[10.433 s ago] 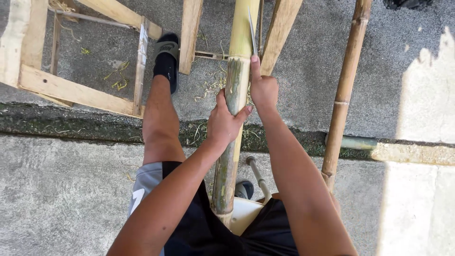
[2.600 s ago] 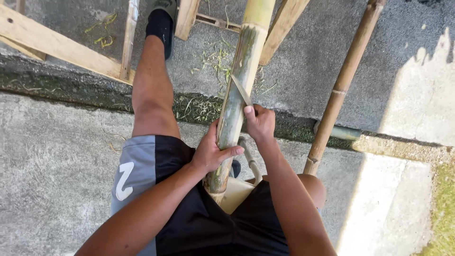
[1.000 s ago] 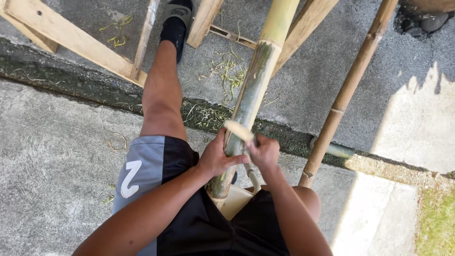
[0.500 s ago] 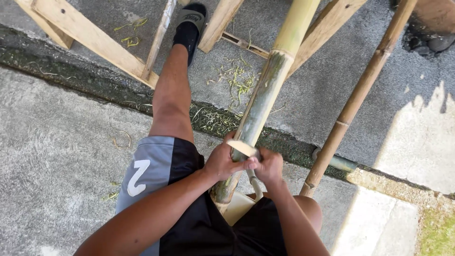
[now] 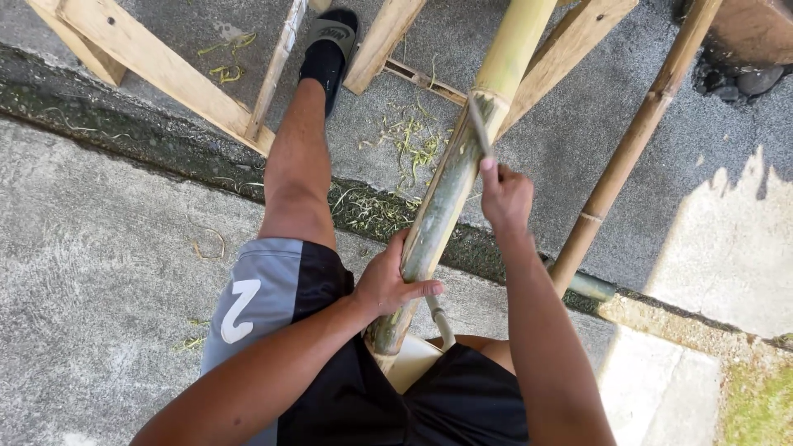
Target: Scraping the outer layer of a bamboo pole using a utility knife.
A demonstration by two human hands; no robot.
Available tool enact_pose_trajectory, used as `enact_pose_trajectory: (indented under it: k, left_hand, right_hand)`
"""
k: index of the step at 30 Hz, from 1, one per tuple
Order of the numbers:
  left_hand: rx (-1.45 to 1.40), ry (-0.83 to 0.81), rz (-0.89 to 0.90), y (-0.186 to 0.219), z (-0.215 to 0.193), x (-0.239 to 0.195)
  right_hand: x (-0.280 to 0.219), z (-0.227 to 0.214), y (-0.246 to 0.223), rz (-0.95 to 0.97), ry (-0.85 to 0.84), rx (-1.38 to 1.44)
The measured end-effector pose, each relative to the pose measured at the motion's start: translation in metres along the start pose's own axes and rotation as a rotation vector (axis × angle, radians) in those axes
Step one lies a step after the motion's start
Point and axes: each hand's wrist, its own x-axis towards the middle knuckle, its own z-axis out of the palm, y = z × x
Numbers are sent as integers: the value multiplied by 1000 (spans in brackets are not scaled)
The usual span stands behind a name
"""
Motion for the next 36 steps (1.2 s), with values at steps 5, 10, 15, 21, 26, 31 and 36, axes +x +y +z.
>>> enact_pose_trajectory:
  k: [5, 10, 15, 21, 26, 31, 36]
  left_hand:
    - [31, 55, 81, -4, 0, -2]
    - [61, 47, 180, -8, 0, -5]
    - [6, 25, 7, 1, -1, -1]
    - [-30, 5, -2, 4, 0, 0]
    - [0, 26, 60, -3, 1, 4]
    - [-37, -39, -157, 4, -4, -2]
    - [-147, 178, 176, -2, -2, 2]
  right_hand:
    - [-122, 30, 24, -262, -75, 80]
    - [-161, 25, 14, -371, -18, 149]
    - [-61, 10, -4, -115, -76, -67]
    - [53, -21, -17, -99, 100, -121]
    - [2, -15, -22, -61, 50, -67]
    - [-139, 10, 2, 24, -130, 19]
    - [-231, -9, -14, 101, -220, 11]
